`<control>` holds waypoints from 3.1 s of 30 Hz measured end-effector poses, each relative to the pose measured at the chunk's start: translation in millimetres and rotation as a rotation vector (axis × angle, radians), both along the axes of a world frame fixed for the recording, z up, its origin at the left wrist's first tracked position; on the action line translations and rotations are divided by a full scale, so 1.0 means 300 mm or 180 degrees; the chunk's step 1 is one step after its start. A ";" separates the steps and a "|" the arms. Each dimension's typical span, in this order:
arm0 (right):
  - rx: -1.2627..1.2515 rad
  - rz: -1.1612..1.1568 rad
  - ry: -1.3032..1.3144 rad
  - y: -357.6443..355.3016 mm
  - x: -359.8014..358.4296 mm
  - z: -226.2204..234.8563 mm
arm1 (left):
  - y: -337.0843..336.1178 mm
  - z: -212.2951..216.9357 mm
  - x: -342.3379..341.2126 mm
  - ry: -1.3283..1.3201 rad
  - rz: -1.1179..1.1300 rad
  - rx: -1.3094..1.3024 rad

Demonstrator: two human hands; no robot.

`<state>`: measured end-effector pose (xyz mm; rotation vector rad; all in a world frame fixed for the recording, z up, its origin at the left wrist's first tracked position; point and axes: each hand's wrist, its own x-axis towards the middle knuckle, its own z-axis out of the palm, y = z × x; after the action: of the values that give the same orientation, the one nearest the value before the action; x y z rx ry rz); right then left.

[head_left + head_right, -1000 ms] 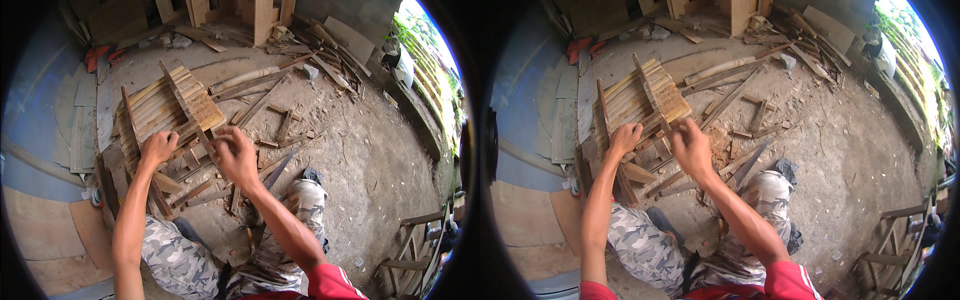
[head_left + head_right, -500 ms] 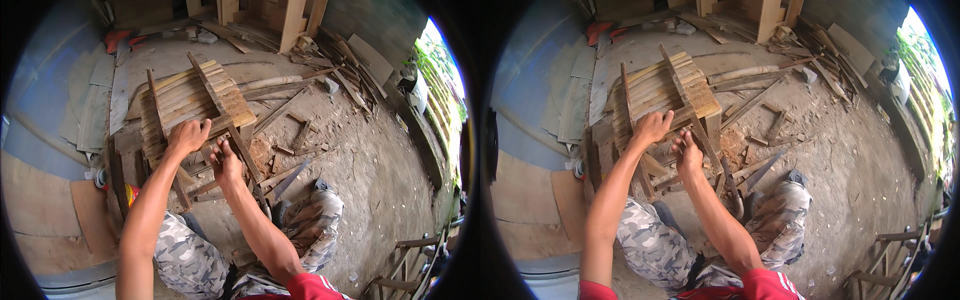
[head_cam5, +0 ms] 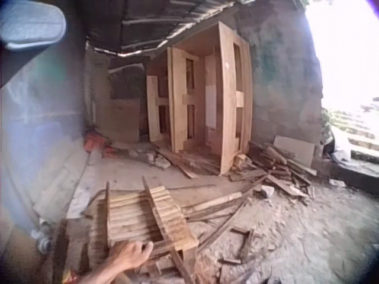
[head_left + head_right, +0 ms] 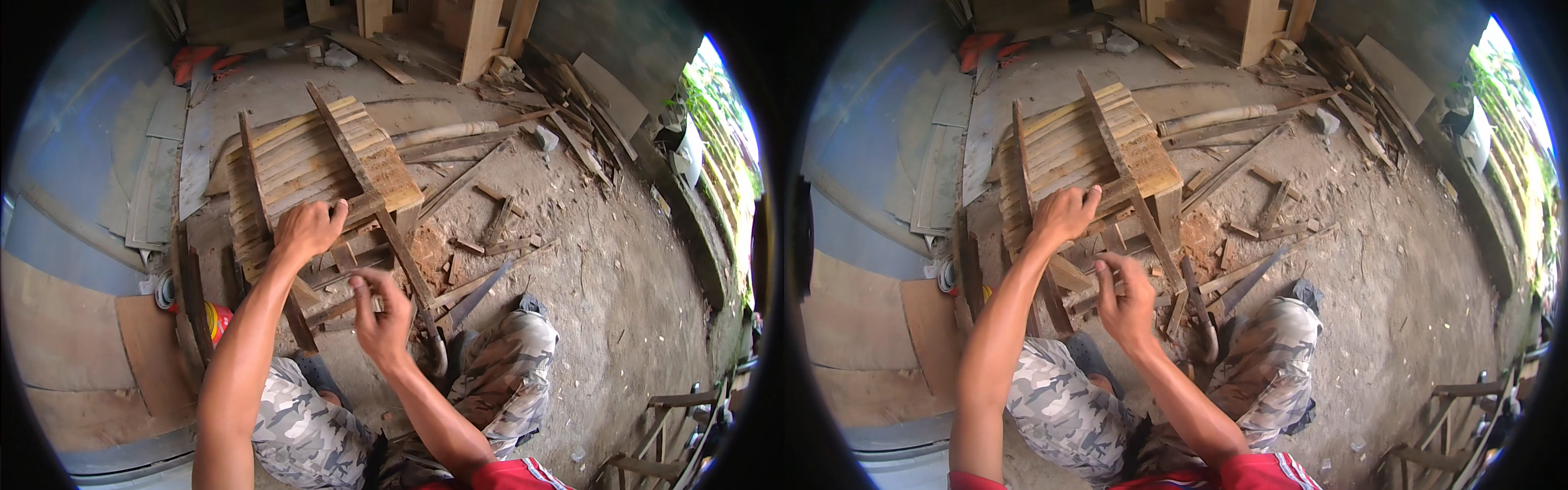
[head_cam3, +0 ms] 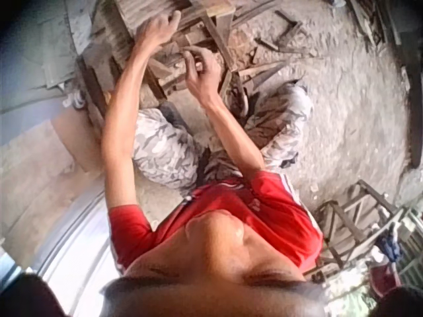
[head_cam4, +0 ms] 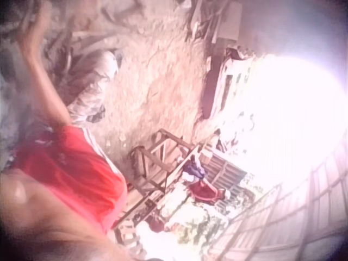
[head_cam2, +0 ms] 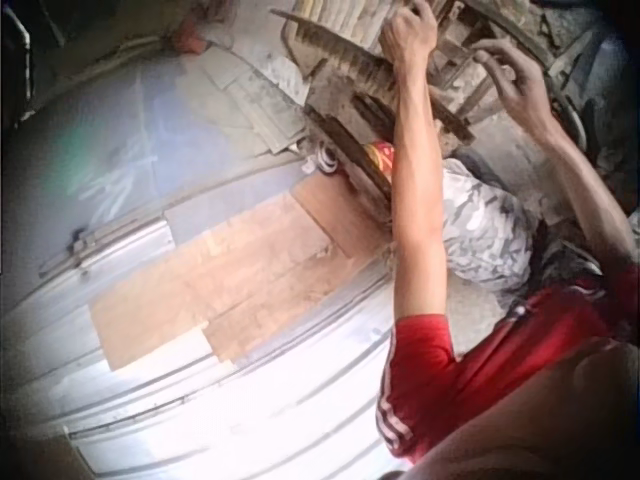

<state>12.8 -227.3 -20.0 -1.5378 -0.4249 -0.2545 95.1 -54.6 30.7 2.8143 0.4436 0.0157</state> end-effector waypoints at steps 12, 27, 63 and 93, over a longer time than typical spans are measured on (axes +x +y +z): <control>-0.1272 0.0540 0.0953 -0.212 0.186 0.089 | -0.004 0.017 0.000 -0.0027 0.0034 0.0244; -0.1493 -0.0092 0.0229 -0.192 0.161 0.056 | -0.007 0.030 0.004 0.0125 0.0122 0.0218; 0.4943 0.0935 0.3931 0.271 0.297 -0.111 | 0.008 0.005 -0.004 0.0004 0.0034 0.0187; 0.4506 0.0584 0.3607 0.284 0.288 -0.106 | 0.001 0.017 -0.003 0.0152 0.0048 0.0175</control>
<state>99.1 -142.2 -51.7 -0.0776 0.4849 0.4203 94.3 -54.4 35.9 2.8705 0.4825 -0.0370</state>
